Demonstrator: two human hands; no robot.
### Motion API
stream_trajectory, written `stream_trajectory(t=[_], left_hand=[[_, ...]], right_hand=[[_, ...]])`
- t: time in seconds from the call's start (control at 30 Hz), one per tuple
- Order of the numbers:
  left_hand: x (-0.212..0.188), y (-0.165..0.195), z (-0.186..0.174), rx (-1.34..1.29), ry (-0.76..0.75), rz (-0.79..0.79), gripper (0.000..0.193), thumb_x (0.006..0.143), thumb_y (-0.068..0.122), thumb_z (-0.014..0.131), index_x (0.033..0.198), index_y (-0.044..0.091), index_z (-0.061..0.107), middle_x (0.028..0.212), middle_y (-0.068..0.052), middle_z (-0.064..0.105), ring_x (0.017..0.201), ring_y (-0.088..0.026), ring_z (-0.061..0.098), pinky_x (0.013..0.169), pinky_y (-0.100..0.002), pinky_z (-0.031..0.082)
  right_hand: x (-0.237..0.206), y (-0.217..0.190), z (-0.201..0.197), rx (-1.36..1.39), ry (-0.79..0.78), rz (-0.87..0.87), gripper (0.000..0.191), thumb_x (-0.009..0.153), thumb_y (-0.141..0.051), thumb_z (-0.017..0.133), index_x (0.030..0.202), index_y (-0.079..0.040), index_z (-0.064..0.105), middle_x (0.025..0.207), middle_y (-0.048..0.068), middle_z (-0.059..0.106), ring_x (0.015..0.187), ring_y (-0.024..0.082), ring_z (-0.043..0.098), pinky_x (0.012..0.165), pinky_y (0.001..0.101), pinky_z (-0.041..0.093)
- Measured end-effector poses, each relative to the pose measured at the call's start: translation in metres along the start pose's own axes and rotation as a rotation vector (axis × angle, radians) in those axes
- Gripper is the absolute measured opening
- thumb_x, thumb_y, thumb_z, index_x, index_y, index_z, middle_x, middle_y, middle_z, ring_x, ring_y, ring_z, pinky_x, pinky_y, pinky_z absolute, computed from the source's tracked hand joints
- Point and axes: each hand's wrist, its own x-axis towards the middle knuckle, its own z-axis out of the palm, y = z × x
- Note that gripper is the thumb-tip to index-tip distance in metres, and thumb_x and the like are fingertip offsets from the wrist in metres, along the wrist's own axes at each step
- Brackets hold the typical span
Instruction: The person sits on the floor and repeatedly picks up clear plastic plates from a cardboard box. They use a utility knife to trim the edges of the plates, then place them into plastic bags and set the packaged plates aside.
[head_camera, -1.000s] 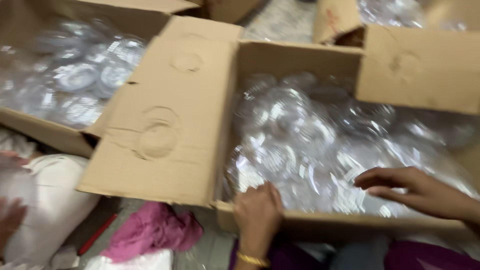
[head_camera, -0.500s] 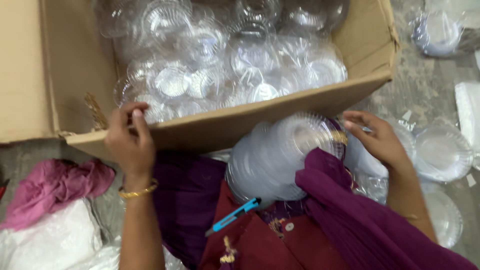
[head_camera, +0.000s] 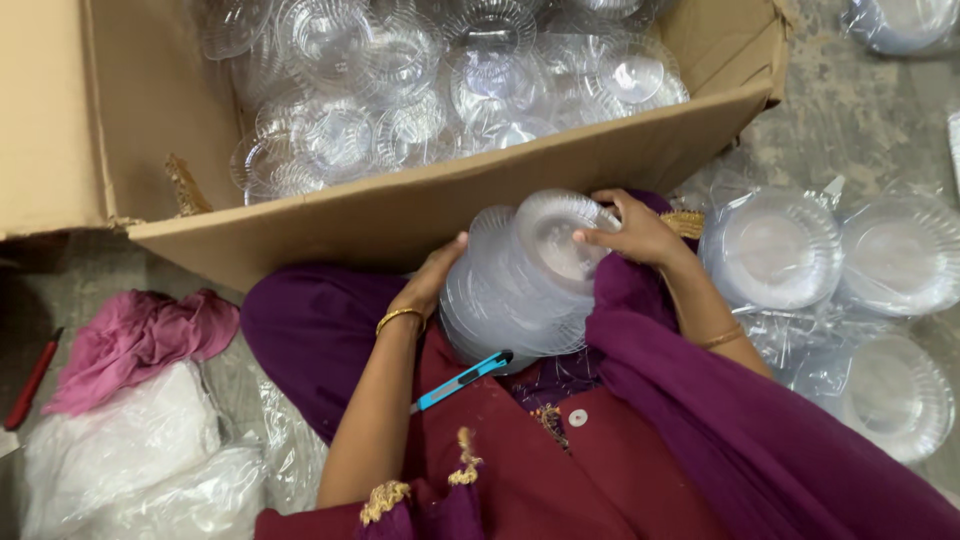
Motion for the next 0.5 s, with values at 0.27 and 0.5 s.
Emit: stream_trajectory(t=[0.27, 0.5], left_hand=[[-0.060, -0.002, 0.022, 0.228, -0.168, 0.357, 0.055, 0.102, 0.042, 0.051, 0.146, 0.008, 0.055, 0.143, -0.012, 0.061, 0.134, -0.024, 0.054, 0.114, -0.035, 0.039], [-0.082, 0.003, 0.037, 0.283, -0.055, 0.396, 0.056, 0.106, 0.049, 0.041, 0.138, 0.007, 0.060, 0.144, -0.014, 0.059, 0.133, -0.026, 0.056, 0.111, -0.038, 0.044]], right_hand=[[-0.086, -0.058, 0.029, 0.022, 0.006, -0.088, 0.075, 0.071, -0.042, 0.088, 0.130, -0.002, 0.064, 0.123, 0.013, 0.070, 0.116, 0.024, 0.066, 0.100, 0.0357, 0.050], [-0.124, -0.093, 0.038, -0.045, 0.267, -0.307, 0.069, 0.077, -0.033, 0.089, 0.134, -0.005, 0.062, 0.125, 0.012, 0.064, 0.119, 0.026, 0.063, 0.103, 0.0362, 0.048]])
